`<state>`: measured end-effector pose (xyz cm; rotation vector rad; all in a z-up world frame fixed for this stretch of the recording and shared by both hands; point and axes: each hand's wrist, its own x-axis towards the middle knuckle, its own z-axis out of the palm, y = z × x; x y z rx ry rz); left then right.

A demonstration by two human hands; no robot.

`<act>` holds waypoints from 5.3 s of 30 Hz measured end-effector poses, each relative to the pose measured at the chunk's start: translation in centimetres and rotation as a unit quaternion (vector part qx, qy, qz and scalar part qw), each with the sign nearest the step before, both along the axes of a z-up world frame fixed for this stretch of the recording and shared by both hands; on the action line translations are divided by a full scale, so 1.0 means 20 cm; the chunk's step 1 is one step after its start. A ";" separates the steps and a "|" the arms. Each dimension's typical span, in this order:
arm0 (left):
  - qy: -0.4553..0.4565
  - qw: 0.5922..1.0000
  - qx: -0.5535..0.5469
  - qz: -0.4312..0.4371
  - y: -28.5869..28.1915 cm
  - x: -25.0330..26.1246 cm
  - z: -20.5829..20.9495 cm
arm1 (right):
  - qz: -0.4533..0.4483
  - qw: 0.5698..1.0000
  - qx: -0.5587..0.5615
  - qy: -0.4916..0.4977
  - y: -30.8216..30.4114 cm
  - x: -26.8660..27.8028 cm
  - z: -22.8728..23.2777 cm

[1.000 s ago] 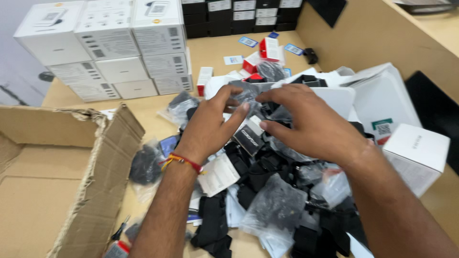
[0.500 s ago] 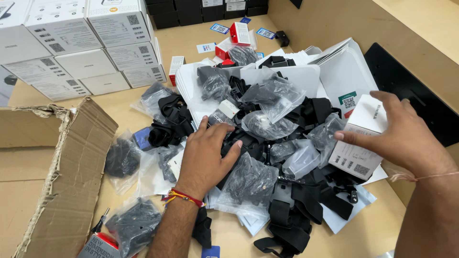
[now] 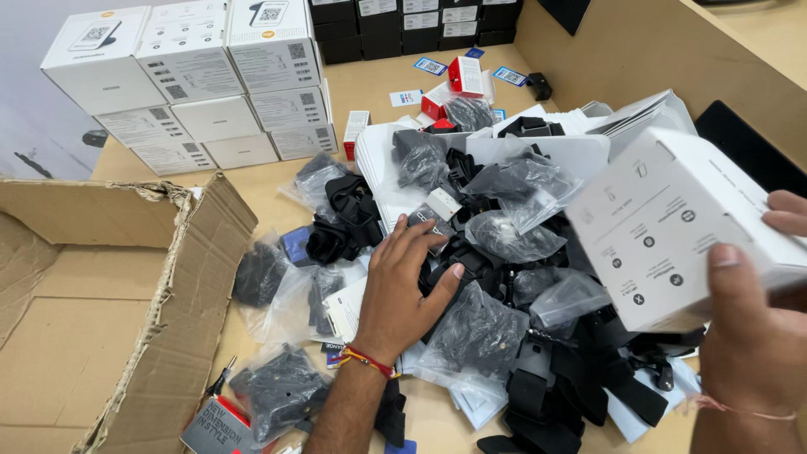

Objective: The person organizes boxes and electronic accessories on a table, moving small white boxes to the left side and sorting through various plastic-wrapped black straps and mounts by hand.

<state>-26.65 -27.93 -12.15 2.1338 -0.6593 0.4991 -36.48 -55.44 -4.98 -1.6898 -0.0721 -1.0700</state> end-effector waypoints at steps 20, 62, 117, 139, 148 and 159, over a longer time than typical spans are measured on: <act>0.243 0.869 -0.420 -0.100 0.51 -0.09 0.25 | 0.431 0.860 -0.225 0.159 0.63 0.44 -0.04; 0.042 0.827 -0.534 0.171 0.92 0.26 0.35 | 0.374 0.836 -0.305 0.260 2.28 2.37 0.41; 0.177 0.922 0.099 0.329 0.31 -1.07 -0.35 | 0.181 0.923 -0.329 0.078 0.31 -0.30 -0.53; 0.048 0.954 0.178 0.237 0.54 -0.91 -0.15 | 0.248 0.841 -0.476 0.067 0.28 -0.38 -0.62; 0.190 0.927 0.201 0.254 0.67 -0.70 -0.15 | 0.157 0.844 -0.512 0.024 0.31 -0.44 -0.76; 0.124 0.974 -0.091 0.169 0.32 -0.86 -0.27 | 0.189 0.844 -0.500 0.038 0.40 -0.41 -0.72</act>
